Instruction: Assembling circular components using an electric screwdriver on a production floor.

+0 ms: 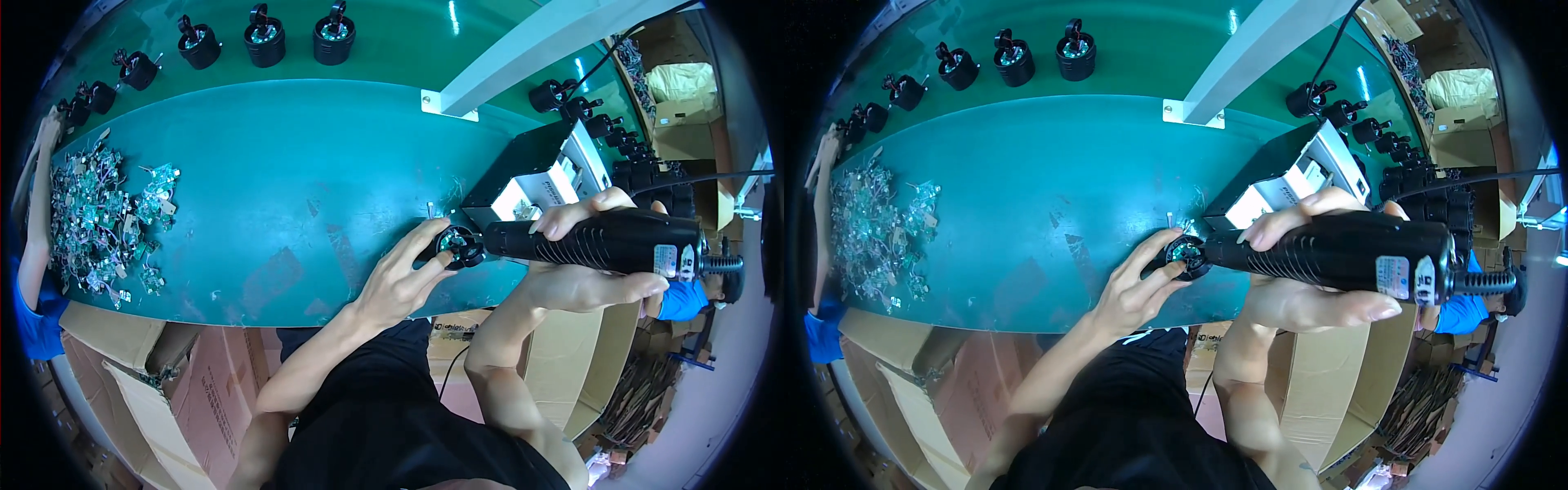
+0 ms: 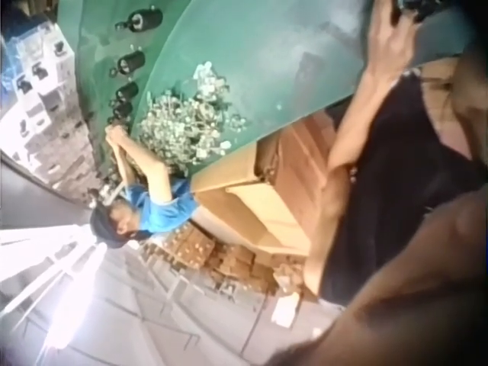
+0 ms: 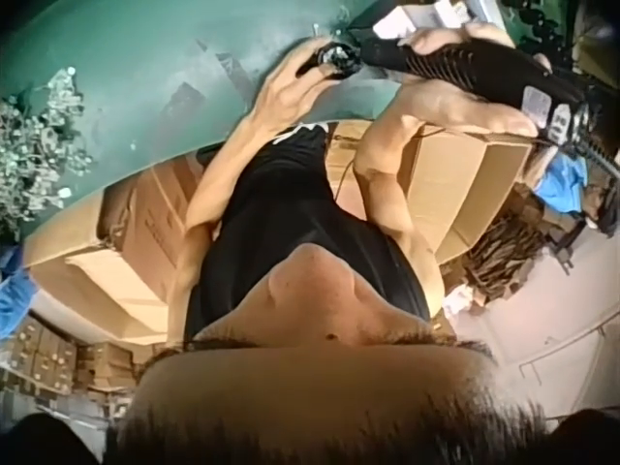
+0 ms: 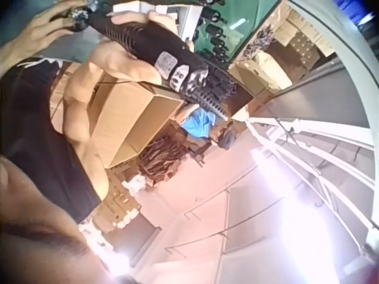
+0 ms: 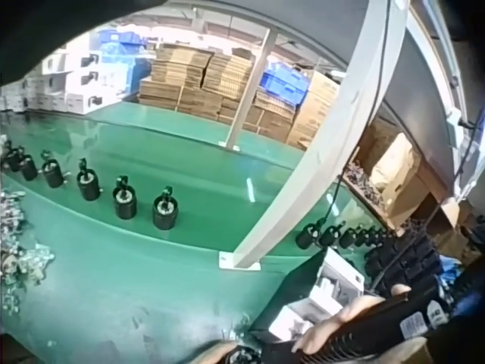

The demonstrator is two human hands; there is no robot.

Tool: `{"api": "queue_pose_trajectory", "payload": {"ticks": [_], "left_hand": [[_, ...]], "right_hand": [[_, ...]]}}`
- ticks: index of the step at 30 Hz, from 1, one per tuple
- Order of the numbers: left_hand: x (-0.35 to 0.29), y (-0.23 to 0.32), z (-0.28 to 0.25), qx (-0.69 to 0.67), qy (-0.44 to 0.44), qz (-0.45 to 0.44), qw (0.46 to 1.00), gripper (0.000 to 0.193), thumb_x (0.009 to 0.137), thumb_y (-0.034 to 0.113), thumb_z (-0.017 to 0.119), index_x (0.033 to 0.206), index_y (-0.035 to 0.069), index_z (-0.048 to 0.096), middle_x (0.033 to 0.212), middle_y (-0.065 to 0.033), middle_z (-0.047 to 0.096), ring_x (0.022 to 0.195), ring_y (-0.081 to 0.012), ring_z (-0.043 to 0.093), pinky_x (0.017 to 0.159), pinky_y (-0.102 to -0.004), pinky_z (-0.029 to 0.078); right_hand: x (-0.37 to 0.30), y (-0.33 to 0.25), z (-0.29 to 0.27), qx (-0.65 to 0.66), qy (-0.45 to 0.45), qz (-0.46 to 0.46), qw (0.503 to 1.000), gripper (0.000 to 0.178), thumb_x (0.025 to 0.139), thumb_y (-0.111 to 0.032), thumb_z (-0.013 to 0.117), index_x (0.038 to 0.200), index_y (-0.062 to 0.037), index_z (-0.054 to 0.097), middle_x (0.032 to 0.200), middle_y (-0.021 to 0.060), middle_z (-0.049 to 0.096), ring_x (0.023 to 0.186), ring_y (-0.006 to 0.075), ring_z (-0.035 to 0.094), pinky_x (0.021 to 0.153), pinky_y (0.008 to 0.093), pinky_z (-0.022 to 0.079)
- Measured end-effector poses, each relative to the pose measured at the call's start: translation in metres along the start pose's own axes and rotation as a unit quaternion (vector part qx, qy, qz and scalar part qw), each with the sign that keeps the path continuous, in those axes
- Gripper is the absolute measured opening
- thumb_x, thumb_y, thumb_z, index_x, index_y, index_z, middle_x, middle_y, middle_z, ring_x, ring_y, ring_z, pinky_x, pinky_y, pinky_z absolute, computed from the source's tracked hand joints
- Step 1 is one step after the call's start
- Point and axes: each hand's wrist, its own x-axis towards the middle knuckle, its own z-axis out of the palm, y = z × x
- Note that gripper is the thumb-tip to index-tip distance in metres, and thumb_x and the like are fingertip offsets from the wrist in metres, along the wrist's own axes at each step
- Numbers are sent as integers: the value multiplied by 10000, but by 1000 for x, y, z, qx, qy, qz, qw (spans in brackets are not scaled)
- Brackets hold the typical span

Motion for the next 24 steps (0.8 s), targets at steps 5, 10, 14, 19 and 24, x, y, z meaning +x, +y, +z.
{"api": "queue_pose_trajectory", "payload": {"ticks": [5,10,14,19,24], "left_hand": [[0,-2,-1,0,-1,3,1000,268,699,-47,745,933,-42,615,1318,-222,524,1120,-382,589,906,-411,515],[2,0,-3,18,-10,5,1000,214,736,-18,732,915,-34,616,1317,-197,522,1130,-366,585,921,-415,511],[5,6,-9,50,-33,14,998,178,759,-2,720,895,-29,608,1310,-186,521,1121,-355,590,916,-416,515],[16,-6,-33,94,-60,49,993,174,772,20,715,879,-6,581,1285,-190,522,1085,-345,605,873,-412,536],[136,-49,-72,192,55,73,977,197,810,137,704,828,15,550,1150,-148,563,733,-295,592,682,-385,493]], "right_hand": [[-3,7,5,30,-54,-18,998,791,919,-726,249,1417,-113,296,907,158,572,446,154,552,330,236,431],[-6,11,6,63,-100,-47,992,791,915,-725,275,1414,-112,297,870,154,569,438,151,551,329,235,435],[-8,2,9,56,-78,-46,994,795,910,-725,303,1408,-106,306,873,154,574,437,149,555,329,233,447],[-9,-40,-21,67,25,-107,992,797,907,-726,310,1394,-96,302,913,146,582,447,143,558,326,239,456],[-29,-24,-34,-54,134,-57,988,758,917,-707,318,1360,-92,318,924,140,581,424,133,523,331,238,437]]}}
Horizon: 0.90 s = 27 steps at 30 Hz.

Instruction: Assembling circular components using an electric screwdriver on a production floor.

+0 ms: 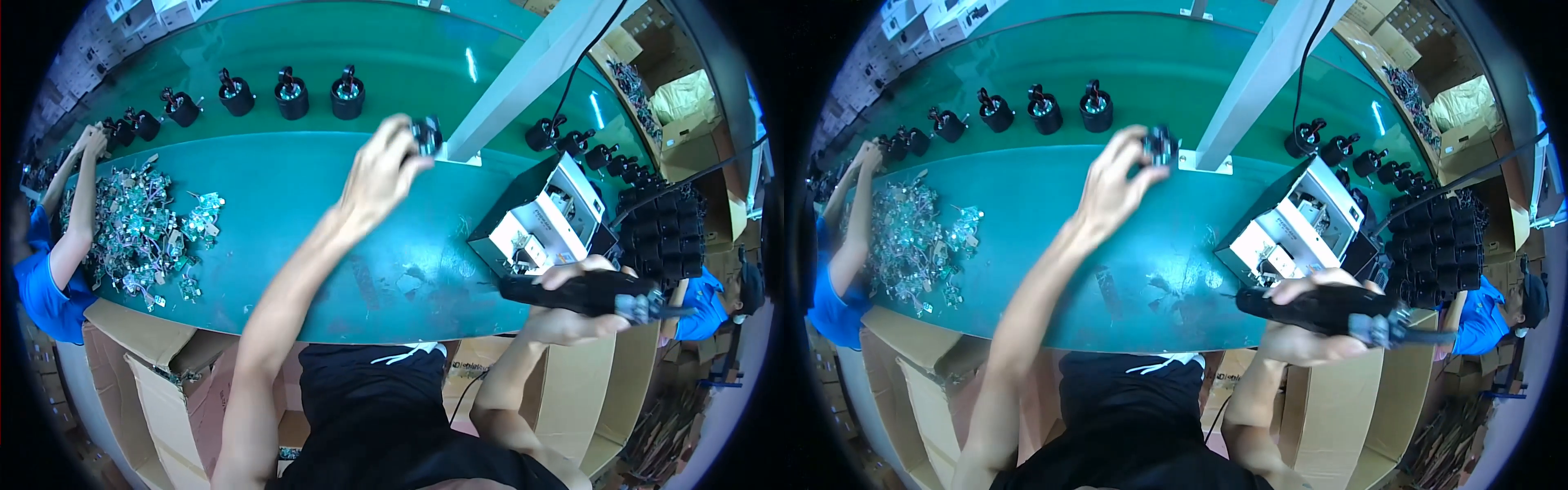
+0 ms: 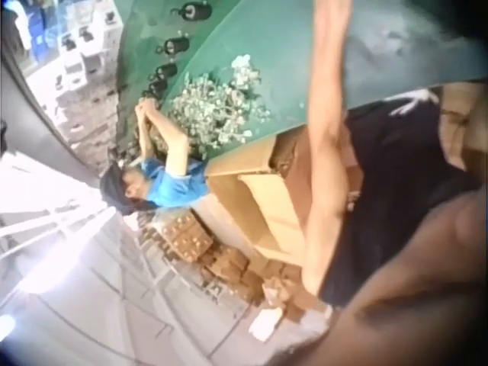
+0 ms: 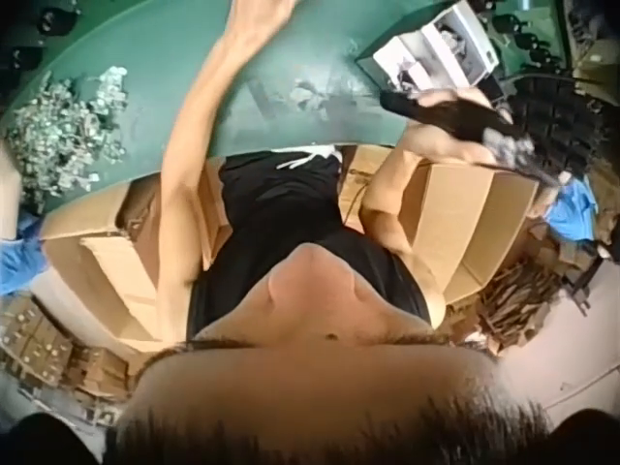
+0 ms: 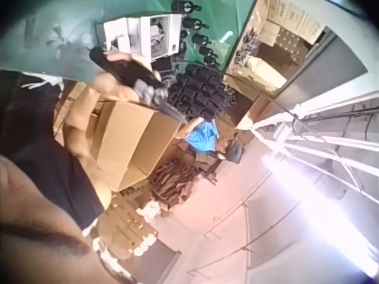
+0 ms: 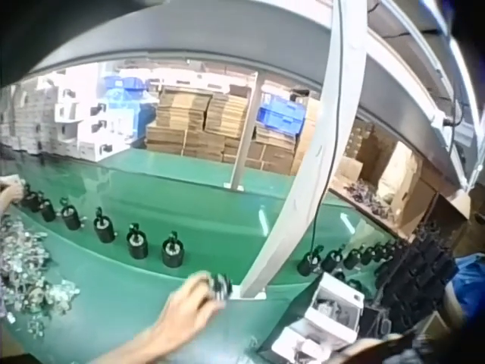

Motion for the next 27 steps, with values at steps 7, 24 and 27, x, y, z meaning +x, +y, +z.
{"api": "queue_pose_trajectory", "payload": {"ticks": [7,24,27], "left_hand": [[65,-78,28,49,-122,-196,972,151,785,76,688,859,2,579,1199,-156,580,978,-333,606,829,-380,486],[210,-86,153,-250,-278,-74,925,246,803,134,697,1038,64,715,1019,-125,681,988,-239,621,880,-398,493],[206,-92,210,-222,-428,40,875,331,761,150,748,1087,96,719,1160,-156,641,1109,-288,586,939,-421,468]], "right_hand": [[-36,21,-14,-71,-63,77,992,766,901,-725,345,1346,-101,318,906,140,581,411,156,518,345,259,446],[-38,23,-34,28,-82,74,993,735,865,-692,487,1363,-185,301,894,150,592,480,199,576,389,300,494],[-32,20,-38,31,-76,91,992,714,870,-671,502,1370,-201,304,897,149,595,483,209,580,393,316,504]]}}
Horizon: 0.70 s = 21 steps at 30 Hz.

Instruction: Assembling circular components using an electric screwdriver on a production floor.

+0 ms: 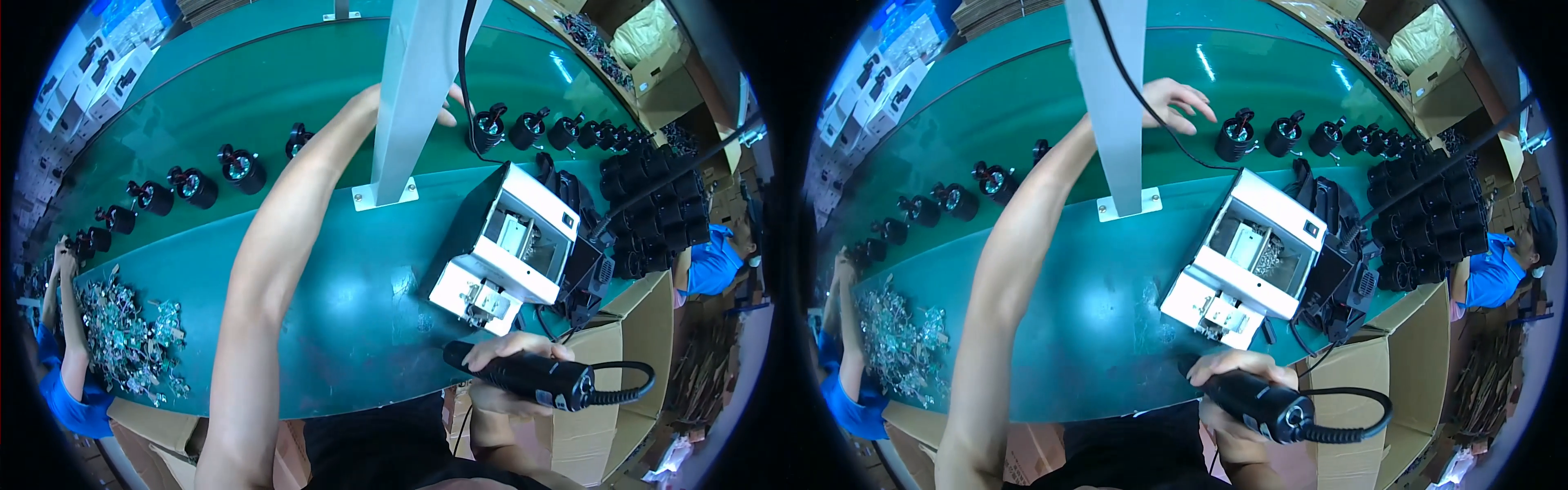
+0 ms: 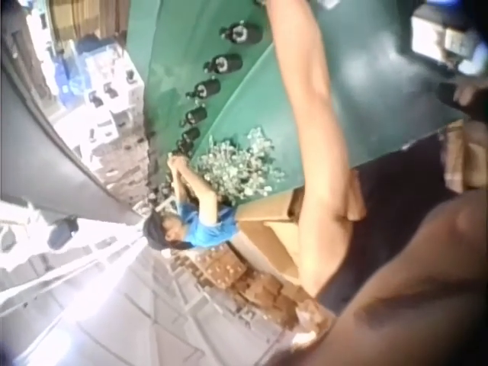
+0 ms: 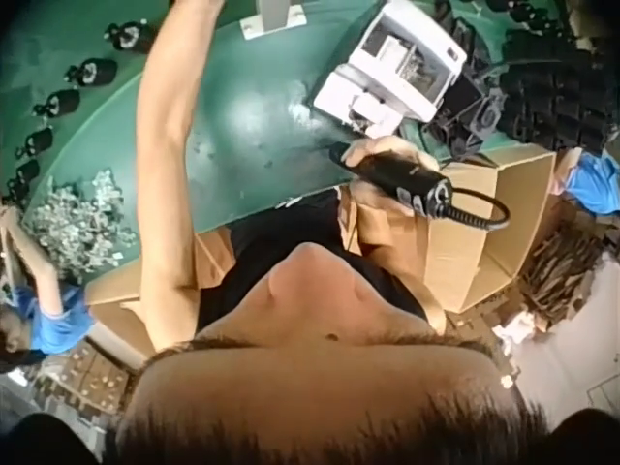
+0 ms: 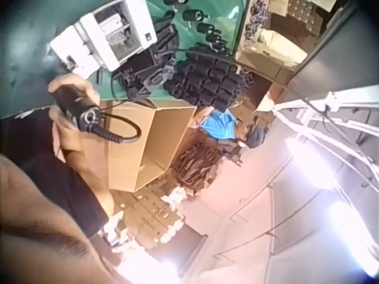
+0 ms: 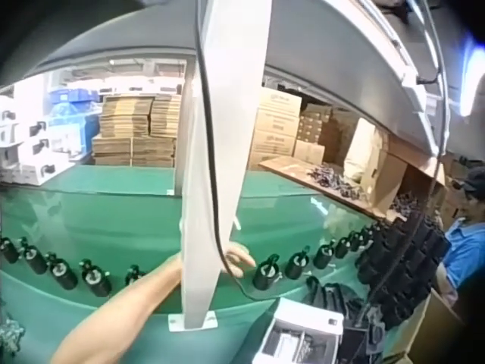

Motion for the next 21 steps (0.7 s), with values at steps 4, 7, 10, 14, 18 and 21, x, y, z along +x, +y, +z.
{"api": "queue_pose_trajectory", "payload": {"ticks": [4,7,10,14,18,21], "left_hand": [[18,1,33,55,-13,30,998,384,729,135,773,1108,110,716,1249,-178,595,1170,-327,551,959,-412,461],[25,-8,38,58,-30,48,997,396,714,126,785,1105,113,720,1287,-190,576,1193,-346,539,971,-408,456],[35,-21,39,18,-64,73,995,378,699,113,794,1072,106,735,1312,-204,565,1201,-366,539,986,-408,449],[47,-49,46,-4,-67,119,991,313,693,98,794,1003,93,754,1336,-212,548,1190,-374,549,993,-417,442],[52,-23,45,-10,-63,60,996,256,686,101,797,939,82,765,1343,-215,542,1176,-375,562,1001,-421,440],[50,0,38,1,-38,13,999,227,683,124,803,902,78,770,1316,-203,566,1161,-358,578,1010,-420,439]], "right_hand": [[6,0,-18,29,-35,36,998,689,880,-625,536,1380,-213,302,909,159,599,509,221,602,408,329,522],[9,-2,-19,29,-42,54,997,678,884,-597,555,1386,-218,300,917,165,603,527,230,617,418,339,533],[11,-4,-16,4,-31,68,997,671,889,-559,580,1394,-220,294,928,174,607,557,245,638,433,356,548],[12,3,-14,62,-47,67,995,673,885,-543,597,1394,-220,298,933,179,610,567,251,648,435,363,553],[9,5,-14,47,-34,59,997,676,883,-547,598,1390,-217,296,925,176,607,558,251,645,431,358,552],[8,3,-11,11,-15,47,999,680,882,-557,592,1386,-213,294,917,171,604,546,250,640,427,351,549]]}}
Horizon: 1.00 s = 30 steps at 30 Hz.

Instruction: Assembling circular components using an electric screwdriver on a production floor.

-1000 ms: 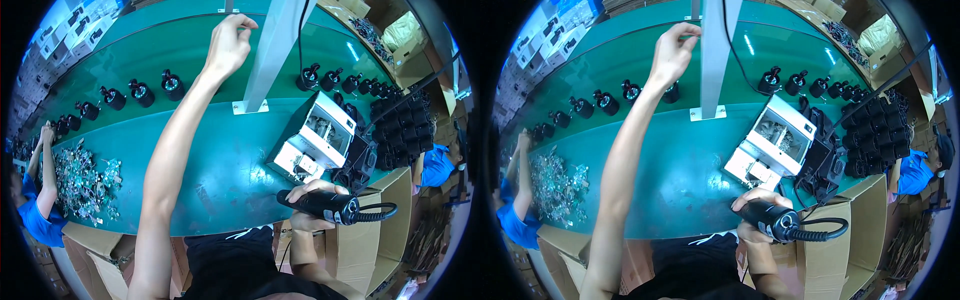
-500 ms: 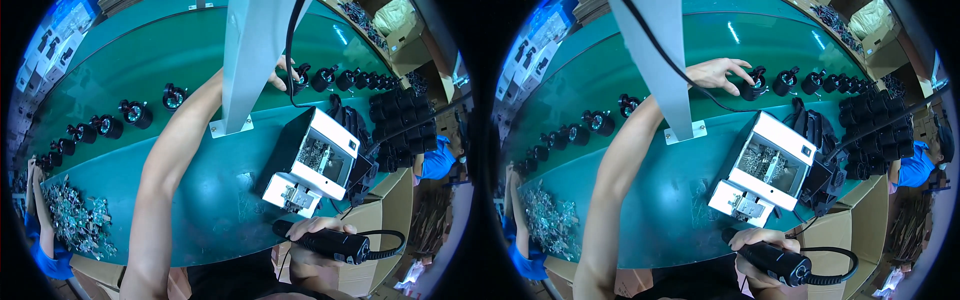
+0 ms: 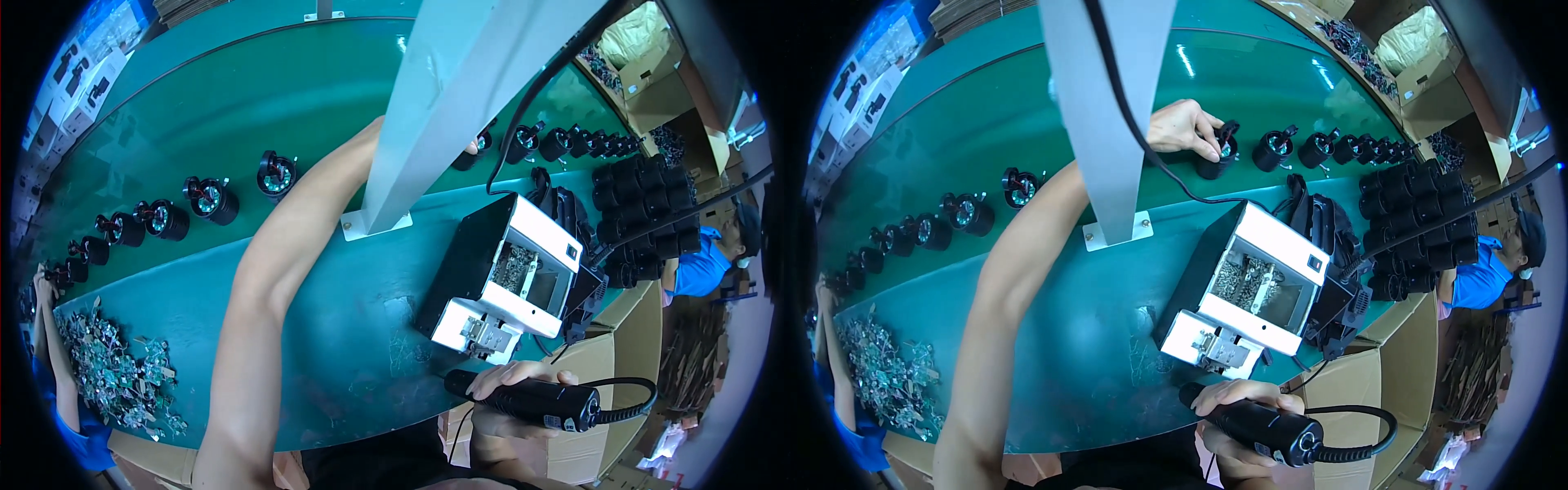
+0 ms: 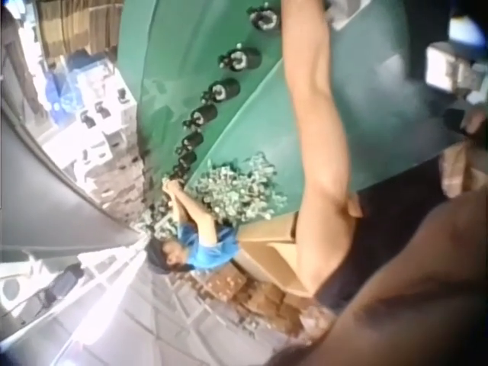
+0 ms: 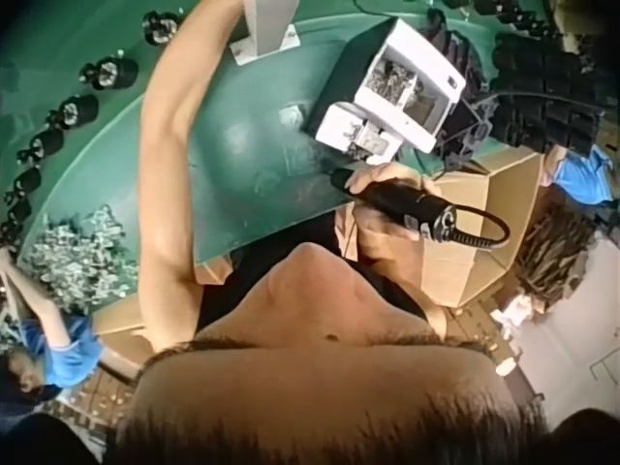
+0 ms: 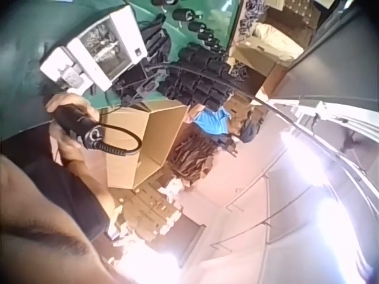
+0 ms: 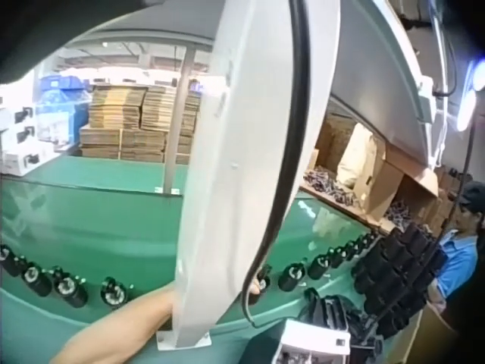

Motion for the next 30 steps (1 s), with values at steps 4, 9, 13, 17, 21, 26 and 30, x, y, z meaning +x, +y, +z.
{"api": "queue_pose_trajectory", "payload": {"ticks": [4,9,13,17,21,26,30], "left_hand": [[-52,12,-42,-74,214,-45,973,241,696,169,807,920,90,770,1222,-168,640,1089,-311,624,964,-383,467],[-133,118,-90,183,295,35,937,188,796,144,723,932,18,757,1107,-196,680,1044,-321,648,829,-370,522],[-235,213,-84,248,382,-39,889,217,735,148,783,906,17,755,1121,-147,688,977,-264,658,770,-313,500],[-317,254,-14,220,362,-36,905,171,689,75,793,848,22,758,1101,-139,690,931,-255,676,763,-304,511],[-356,255,85,159,354,-99,916,192,660,20,793,848,7,754,1202,-135,641,973,-241,656,871,-325,526],[-350,240,161,89,350,-121,925,193,664,3,788,838,-52,722,1240,-150,618,1041,-295,635,897,-343,497],[-342,229,182,76,365,-85,924,189,656,1,795,811,-58,704,1233,-166,617,1049,-305,633,889,-341,501]], "right_hand": [[-3,4,22,-14,39,-36,998,705,872,-609,568,1371,-198,288,886,150,590,513,230,614,414,322,532],[-10,3,23,-41,50,-21,998,746,857,-670,533,1359,-178,284,855,130,577,486,205,584,400,298,510],[-9,-5,29,-27,27,-35,999,748,869,-703,470,1353,-161,291,876,146,572,457,185,559,376,281,486],[10,-29,26,-40,24,-106,993,753,883,-732,389,1337,-136,313,889,163,571,439,172,545,358,276,472],[43,-54,31,29,27,-258,965,811,860,-740,429,1370,-126,280,887,206,621,479,217,600,413,313,523],[57,-42,39,-97,44,-237,966,840,859,-752,409,1362,-87,304,835,175,631,452,194,587,396,295,505],[52,-40,46,-176,76,-142,971,850,858,-763,388,1358,-80,323,830,161,631,444,184,581,383,282,490]]}}
